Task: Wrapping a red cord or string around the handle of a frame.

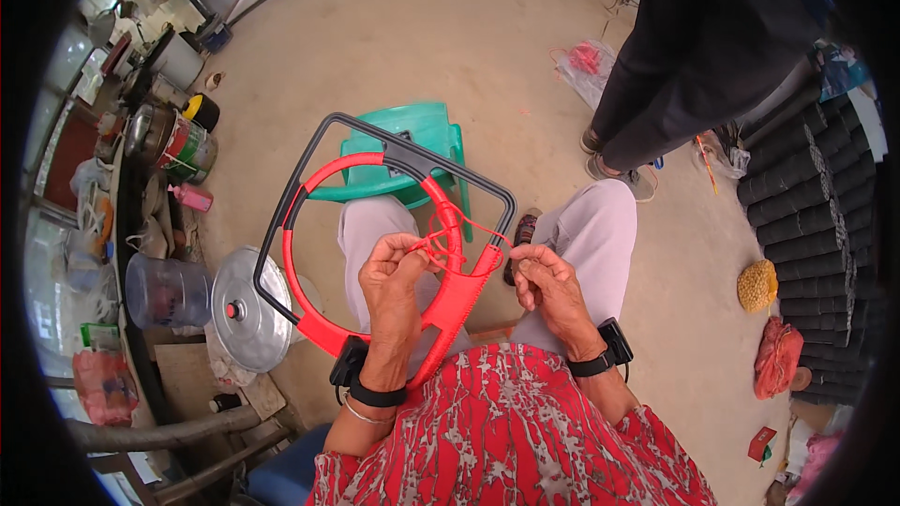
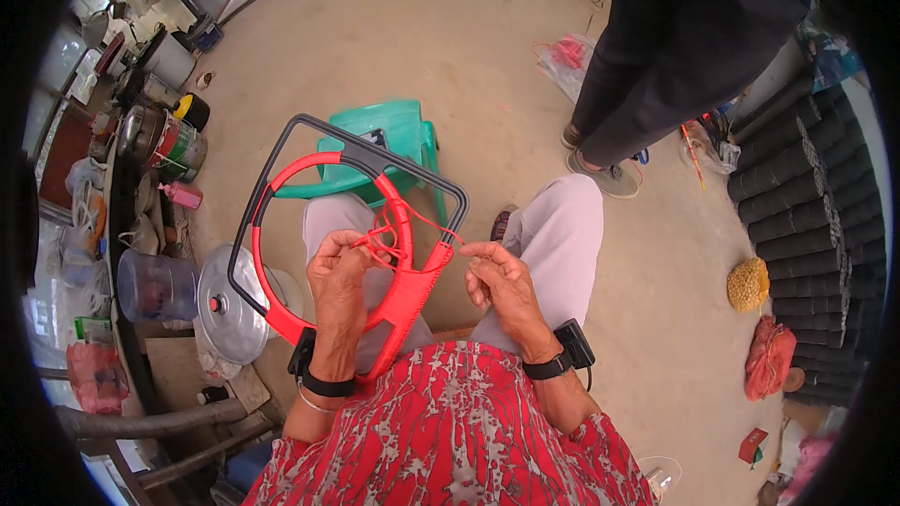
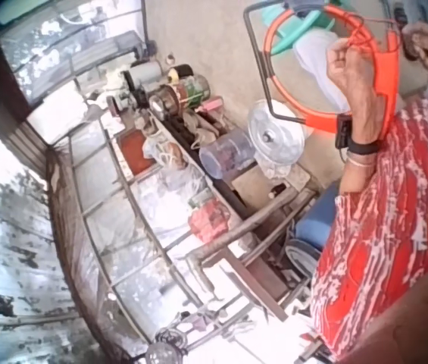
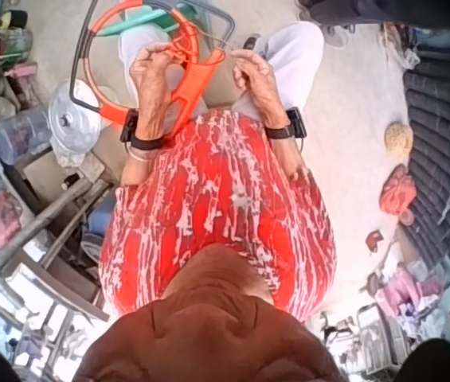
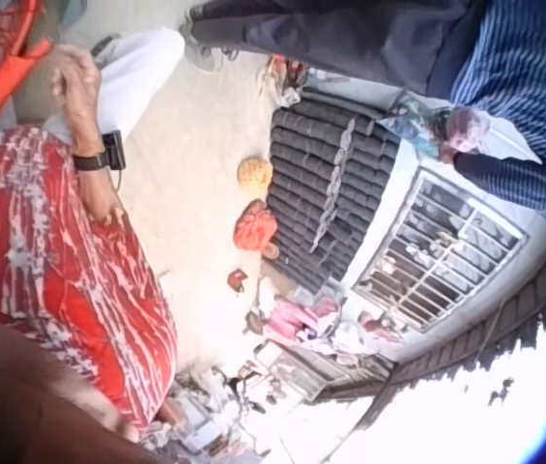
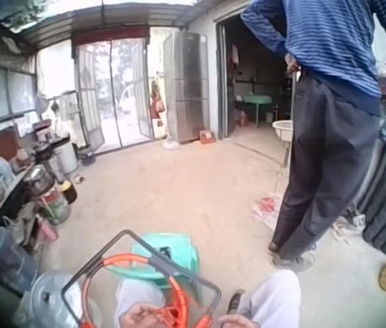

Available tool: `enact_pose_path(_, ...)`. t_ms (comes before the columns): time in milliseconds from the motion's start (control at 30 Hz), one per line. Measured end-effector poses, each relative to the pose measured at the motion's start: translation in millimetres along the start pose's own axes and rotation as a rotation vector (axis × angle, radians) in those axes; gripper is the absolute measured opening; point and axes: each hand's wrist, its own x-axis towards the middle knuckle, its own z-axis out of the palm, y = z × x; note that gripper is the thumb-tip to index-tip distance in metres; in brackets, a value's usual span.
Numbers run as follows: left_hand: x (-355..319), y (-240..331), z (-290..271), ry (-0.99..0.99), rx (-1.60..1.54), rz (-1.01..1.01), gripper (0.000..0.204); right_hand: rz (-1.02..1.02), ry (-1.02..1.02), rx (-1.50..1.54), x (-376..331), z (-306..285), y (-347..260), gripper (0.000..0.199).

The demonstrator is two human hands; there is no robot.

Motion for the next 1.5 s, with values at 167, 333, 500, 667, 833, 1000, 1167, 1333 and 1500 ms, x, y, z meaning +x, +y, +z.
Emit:
enact_pose_path(167, 17, -4, -13, 0.057, 0.248, 0.083, 0.019, 0.095, 0.007, 0.124, 14, -17, 19, 0.017)
enact_pose_path(333, 30, -40, -18, 0.068, 0.249, -0.144, 0.022, 0.147, -0.022, 0.134, 23, 8, 29, 0.010)
enact_pose_path(500, 27, -37, -5, -0.076, 0.056, -0.342, 0.018, 0.074, -0.065, -0.019, 10, 16, 22, 0.012)
enact_pose_path(667, 15, -22, -2, -0.180, -0.135, -0.309, 0.033, -0.004, -0.141, -0.149, 9, 23, 21, 0.018)
enact_pose_path(833, 27, -32, -7, -0.325, 0.017, -0.430, 0.030, -0.123, -0.087, -0.217, 1, 26, 19, 0.023)
enact_pose_path(1000, 41, -29, -4, -0.454, 0.007, -0.573, 0.030, -0.304, -0.023, -0.488, -13, 31, 1, 0.034)
enact_pose_path(1167, 25, -23, 20, -0.525, -0.087, -0.686, 0.040, -0.413, -0.031, -0.499, -19, 21, -2, 0.036)
enact_pose_path(1333, 22, -15, 13, -0.663, -0.033, -0.674, 0.049, -0.333, -0.156, -0.660, -41, 29, -42, 0.029)
enact_pose_path(1500, -2, 11, 40, -0.627, 0.049, -0.602, 0.049, -0.232, -0.117, -0.329, -48, 21, -52, 0.018)
